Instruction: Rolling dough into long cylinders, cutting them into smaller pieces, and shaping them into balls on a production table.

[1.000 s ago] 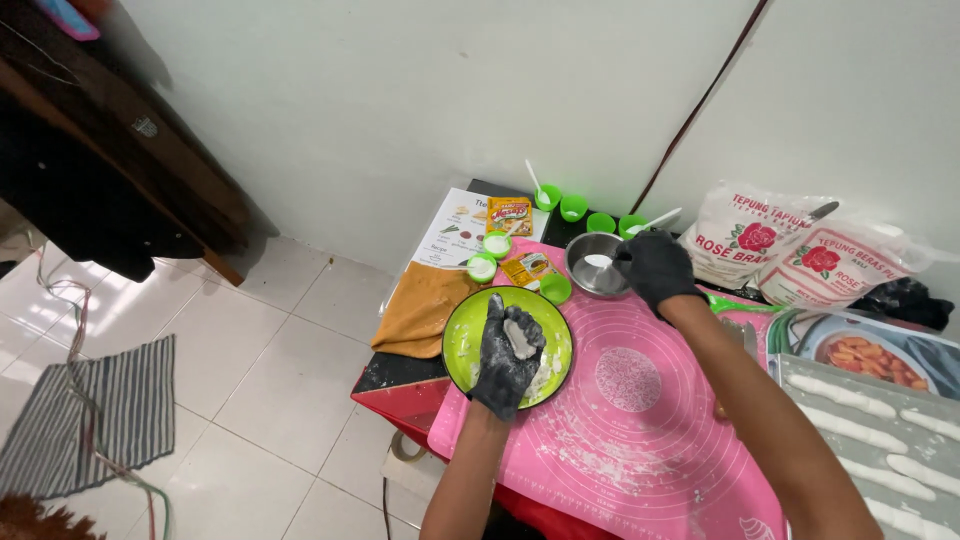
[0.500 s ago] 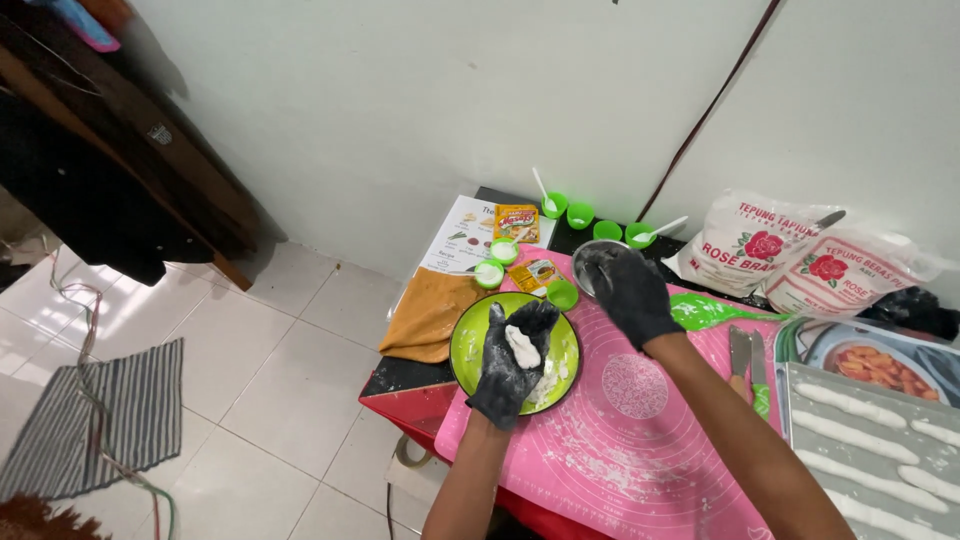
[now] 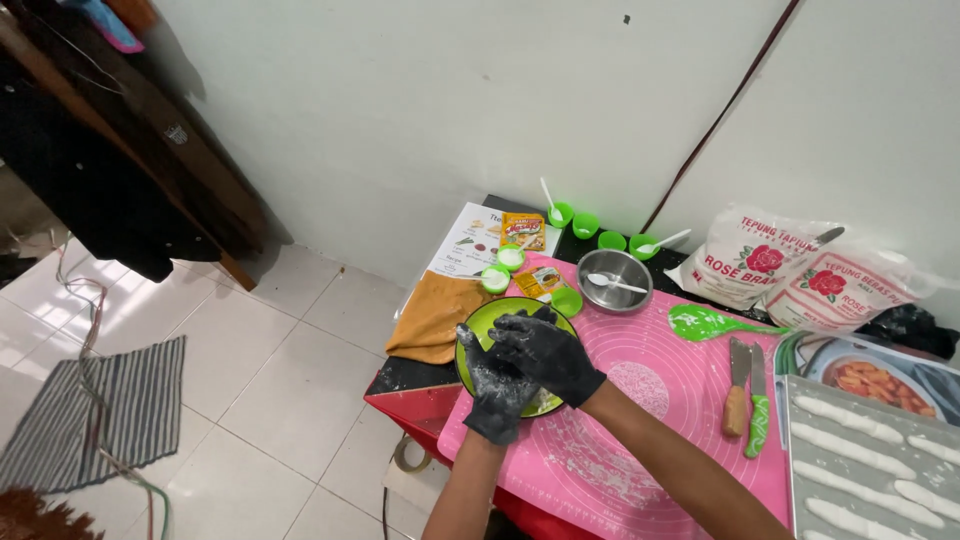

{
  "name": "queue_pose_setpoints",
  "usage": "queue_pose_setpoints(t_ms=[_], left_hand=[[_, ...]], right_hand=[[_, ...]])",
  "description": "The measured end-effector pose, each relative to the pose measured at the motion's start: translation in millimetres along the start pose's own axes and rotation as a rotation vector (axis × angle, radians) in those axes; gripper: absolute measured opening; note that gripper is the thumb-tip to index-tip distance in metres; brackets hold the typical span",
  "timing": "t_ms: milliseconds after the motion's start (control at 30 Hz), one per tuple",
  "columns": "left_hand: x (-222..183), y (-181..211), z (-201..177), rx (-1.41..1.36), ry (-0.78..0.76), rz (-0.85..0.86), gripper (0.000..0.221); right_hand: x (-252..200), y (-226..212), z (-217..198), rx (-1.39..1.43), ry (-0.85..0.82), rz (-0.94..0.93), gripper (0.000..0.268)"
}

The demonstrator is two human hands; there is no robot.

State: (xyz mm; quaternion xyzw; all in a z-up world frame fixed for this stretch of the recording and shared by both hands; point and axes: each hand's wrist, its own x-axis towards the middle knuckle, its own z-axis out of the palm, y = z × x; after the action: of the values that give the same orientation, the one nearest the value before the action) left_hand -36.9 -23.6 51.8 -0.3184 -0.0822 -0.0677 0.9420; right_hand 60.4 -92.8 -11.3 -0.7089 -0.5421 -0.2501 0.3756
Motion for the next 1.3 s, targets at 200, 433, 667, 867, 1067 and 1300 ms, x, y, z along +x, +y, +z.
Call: queue_pose_setpoints(t_ms=[200,433,667,867,1067,1300], left_hand=[[-8,-6,18,0.191,0.268,0.199,0.062],[-5,6,22,0.348,0.246,0.246,0.085],[13,55,-39,0.596,0.071,0.454,0.094],[14,28,-29,1.539,0.106,0.882,0.062],[23,31,-47,2.063,0.379,1.336,0.02],[36,76,-51,1.794,0.911,1.156,0.061]], right_hand=[[-35,50,41,-0.37,0.061,-0.223,0.023],[-61,86,88,-0.758,-0.042,-0.221,0.031],[-9,51,35,-0.011,0.138,0.517,0.037],[44,-24,-32,1.445,-0.02,1.477,0.056],[54,-38,-45,1.621,0.145,1.66,0.051],[24,-14,-61,1.75,0.049,1.666,0.068]])
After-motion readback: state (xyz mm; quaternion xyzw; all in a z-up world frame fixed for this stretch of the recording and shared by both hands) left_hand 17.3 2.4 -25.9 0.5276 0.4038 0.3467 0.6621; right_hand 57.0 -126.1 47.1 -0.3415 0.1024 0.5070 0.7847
